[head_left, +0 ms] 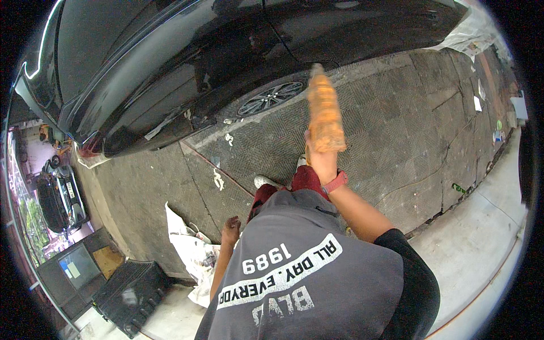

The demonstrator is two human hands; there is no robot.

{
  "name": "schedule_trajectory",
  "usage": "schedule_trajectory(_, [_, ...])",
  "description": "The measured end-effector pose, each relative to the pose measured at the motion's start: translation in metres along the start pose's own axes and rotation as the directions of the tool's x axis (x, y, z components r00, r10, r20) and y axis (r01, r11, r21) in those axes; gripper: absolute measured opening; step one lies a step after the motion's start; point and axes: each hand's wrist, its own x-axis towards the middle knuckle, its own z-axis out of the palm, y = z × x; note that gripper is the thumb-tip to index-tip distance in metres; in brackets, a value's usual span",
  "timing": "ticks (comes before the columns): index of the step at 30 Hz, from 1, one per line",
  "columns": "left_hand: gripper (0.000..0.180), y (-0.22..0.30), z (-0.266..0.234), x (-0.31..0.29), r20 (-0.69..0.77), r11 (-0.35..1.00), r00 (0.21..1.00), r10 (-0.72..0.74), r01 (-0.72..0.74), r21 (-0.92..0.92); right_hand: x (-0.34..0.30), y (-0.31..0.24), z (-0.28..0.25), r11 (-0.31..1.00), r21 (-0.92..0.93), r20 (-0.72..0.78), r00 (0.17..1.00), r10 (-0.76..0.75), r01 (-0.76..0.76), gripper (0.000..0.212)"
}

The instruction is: The person wipes the rear bumper of a black car with a cloth, then removes newspaper and tape from the vehicle. The person picks up a paint gun and walks around the garage.

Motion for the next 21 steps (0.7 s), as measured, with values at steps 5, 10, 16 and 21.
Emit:
schedule_trajectory(5, [0.039,-0.054,0.011,0.004,0.032,0.984,0.999,0.013,-0.007,-0.177,0.003,-0.033,0.003,0.916,0.247,0.421,0.816,-0.396,0.317,0.039])
schedule_trajectory(10, [0.041,-0.024,0.006,0.012,0.029,0.965,0.998,-0.048,0.054,-0.257,0.000,-0.020,0.013,0.967,0.124,0.187,0.952,-0.244,0.223,0.034])
schedule_trajectory(16, [0.039,0.009,-0.006,0.012,0.031,0.969,0.998,-0.049,0.055,-0.243,-0.003,-0.002,0.001,0.985,0.160,0.062,0.996,0.056,-0.066,0.035])
schedule_trajectory(21, [0.036,0.023,-0.014,0.004,0.029,0.999,0.999,0.035,-0.034,-0.034,-0.013,-0.001,0.010,0.939,0.331,0.463,0.883,-0.079,-0.089,0.040])
